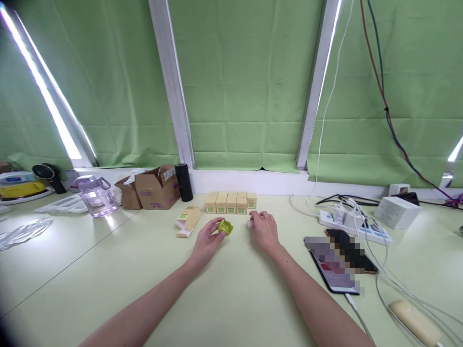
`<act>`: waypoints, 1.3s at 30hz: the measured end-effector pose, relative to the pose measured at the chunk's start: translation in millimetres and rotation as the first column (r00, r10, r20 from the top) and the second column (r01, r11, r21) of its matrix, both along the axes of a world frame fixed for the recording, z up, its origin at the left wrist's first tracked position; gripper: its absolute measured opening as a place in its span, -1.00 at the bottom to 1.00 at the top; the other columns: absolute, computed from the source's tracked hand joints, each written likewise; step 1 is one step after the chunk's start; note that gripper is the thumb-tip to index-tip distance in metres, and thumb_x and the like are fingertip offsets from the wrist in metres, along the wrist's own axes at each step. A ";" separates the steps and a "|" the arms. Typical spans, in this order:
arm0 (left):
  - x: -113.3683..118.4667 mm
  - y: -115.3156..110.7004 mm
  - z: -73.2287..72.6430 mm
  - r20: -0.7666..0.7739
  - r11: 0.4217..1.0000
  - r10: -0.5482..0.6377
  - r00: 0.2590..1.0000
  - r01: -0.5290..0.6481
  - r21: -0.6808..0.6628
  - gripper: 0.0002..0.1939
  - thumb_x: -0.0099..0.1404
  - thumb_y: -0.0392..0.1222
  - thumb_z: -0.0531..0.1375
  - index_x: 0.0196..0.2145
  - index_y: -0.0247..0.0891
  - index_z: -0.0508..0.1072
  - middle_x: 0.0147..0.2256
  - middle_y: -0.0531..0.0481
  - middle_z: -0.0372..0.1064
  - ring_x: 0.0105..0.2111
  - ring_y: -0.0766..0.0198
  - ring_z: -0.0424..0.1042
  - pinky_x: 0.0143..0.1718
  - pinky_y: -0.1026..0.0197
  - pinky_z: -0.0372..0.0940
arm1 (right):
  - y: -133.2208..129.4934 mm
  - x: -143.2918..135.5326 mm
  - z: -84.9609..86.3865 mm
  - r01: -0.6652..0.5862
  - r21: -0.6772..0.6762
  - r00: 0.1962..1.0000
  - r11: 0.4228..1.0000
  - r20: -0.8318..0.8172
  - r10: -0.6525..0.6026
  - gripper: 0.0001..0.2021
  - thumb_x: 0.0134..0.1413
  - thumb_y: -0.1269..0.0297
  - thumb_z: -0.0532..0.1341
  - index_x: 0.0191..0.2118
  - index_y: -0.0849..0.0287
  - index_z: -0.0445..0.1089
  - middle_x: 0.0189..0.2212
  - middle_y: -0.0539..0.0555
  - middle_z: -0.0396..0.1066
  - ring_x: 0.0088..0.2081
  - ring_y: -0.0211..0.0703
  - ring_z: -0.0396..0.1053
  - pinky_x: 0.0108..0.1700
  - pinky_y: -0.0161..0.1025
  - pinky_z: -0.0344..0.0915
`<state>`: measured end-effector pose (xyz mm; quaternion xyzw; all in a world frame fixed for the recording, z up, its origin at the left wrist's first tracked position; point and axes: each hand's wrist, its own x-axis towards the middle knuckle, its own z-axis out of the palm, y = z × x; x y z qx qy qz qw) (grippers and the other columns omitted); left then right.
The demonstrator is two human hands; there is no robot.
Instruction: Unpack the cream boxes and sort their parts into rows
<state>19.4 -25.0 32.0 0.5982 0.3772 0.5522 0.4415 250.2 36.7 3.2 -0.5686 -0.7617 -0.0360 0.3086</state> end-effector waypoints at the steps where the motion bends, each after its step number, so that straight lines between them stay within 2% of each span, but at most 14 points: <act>1: 0.0 0.2 -0.1 0.001 1.000 0.002 1.000 -0.002 0.001 -0.47 0.25 0.05 0.37 0.08 -0.22 0.40 0.02 -0.22 0.51 0.06 0.00 0.51 0.05 0.02 0.38 | 1.1 -1.0 -1.5 0.002 -0.003 1.000 1.000 0.005 -0.002 -0.51 0.04 0.61 0.17 0.08 0.08 0.33 -0.09 0.10 0.57 0.06 0.08 0.32 0.04 -0.06 0.18; 7: 0.1 1.0 -0.7 -0.003 1.000 -0.001 1.000 0.001 -0.001 -0.47 0.26 0.04 0.37 0.09 -0.22 0.39 0.02 -0.22 0.51 0.08 0.00 0.50 0.05 0.02 0.38 | 0.8 -4.4 -5.8 0.029 -0.012 0.999 0.999 0.023 -0.029 -0.53 0.04 0.62 0.17 0.07 0.09 0.33 -0.08 0.12 0.56 0.05 0.07 0.33 0.04 -0.08 0.17; 12: -0.2 0.9 -1.2 -0.008 1.000 0.000 1.000 0.000 0.004 -0.48 0.27 0.05 0.36 0.09 -0.21 0.39 0.03 -0.22 0.51 0.07 0.00 0.51 0.05 0.01 0.38 | -7.0 -0.8 0.4 0.031 0.007 0.999 1.000 0.037 -0.031 -0.49 0.02 0.61 0.18 0.11 0.12 0.31 -0.02 0.15 0.52 0.12 0.07 0.29 0.11 -0.07 0.14; 16: -0.4 2.9 -2.8 0.017 1.000 -0.007 1.000 0.007 0.015 -0.46 0.27 0.06 0.36 0.10 -0.22 0.38 0.01 -0.23 0.52 0.05 -0.01 0.52 0.07 -0.03 0.38 | -13.9 19.8 6.8 0.023 0.034 0.996 0.999 0.088 -0.026 -0.44 -0.02 0.57 0.22 0.15 0.15 0.29 0.05 0.17 0.48 0.21 0.11 0.22 0.18 -0.04 0.10; 19: 0.1 3.8 -3.6 0.028 1.000 -0.012 1.000 0.011 0.024 -0.46 0.26 0.05 0.37 0.09 -0.22 0.38 0.02 -0.24 0.52 0.06 -0.02 0.52 0.07 -0.04 0.38 | -15.9 41.6 6.2 0.069 0.012 0.990 0.998 0.122 -0.070 -0.39 -0.06 0.56 0.24 0.18 0.13 0.27 0.11 0.18 0.45 0.24 0.12 0.21 0.21 -0.04 0.06; 24: 1.5 1.5 -2.5 0.025 1.000 -0.011 1.000 0.011 0.010 -0.47 0.26 0.06 0.37 0.09 -0.21 0.39 0.04 -0.23 0.52 0.06 -0.02 0.52 0.09 -0.04 0.38 | -10.2 62.3 -0.6 0.131 -0.113 0.988 0.985 0.102 -0.119 -0.42 -0.03 0.57 0.23 0.17 0.14 0.28 0.06 0.18 0.49 0.09 0.06 0.38 0.10 -0.12 0.12; 29: 1.3 -0.3 -1.1 0.024 1.000 -0.010 1.000 0.011 -0.024 -0.44 0.24 0.10 0.38 0.09 -0.20 0.39 0.03 -0.22 0.52 0.03 0.01 0.54 0.07 0.01 0.37 | 1.9 64.4 -2.6 0.138 -0.122 0.989 0.983 0.064 -0.131 -0.43 -0.01 0.60 0.20 0.16 0.13 0.25 0.04 0.14 0.50 0.02 -0.03 0.43 0.06 -0.18 0.14; 34: 1.7 -2.9 3.6 0.042 0.998 -0.026 0.999 0.028 -0.057 -0.42 0.24 0.11 0.38 0.09 -0.21 0.37 0.01 -0.21 0.53 -0.02 0.05 0.56 0.07 0.03 0.36 | 5.5 64.7 -3.1 0.125 -0.111 0.992 0.986 0.040 -0.121 -0.43 -0.01 0.61 0.18 0.17 0.16 0.25 0.02 0.16 0.51 0.01 -0.03 0.46 0.05 -0.17 0.20; 39: 1.9 -3.2 4.2 0.078 0.994 -0.037 0.996 0.045 -0.102 -0.39 0.20 0.14 0.40 0.08 -0.19 0.37 -0.01 -0.19 0.55 -0.08 0.08 0.58 0.03 0.05 0.37 | -2.1 54.7 2.3 0.162 -0.046 0.987 0.986 -0.003 -0.162 -0.35 -0.03 0.56 0.20 0.24 0.19 0.21 0.16 0.24 0.40 0.19 0.13 0.31 0.18 -0.03 0.20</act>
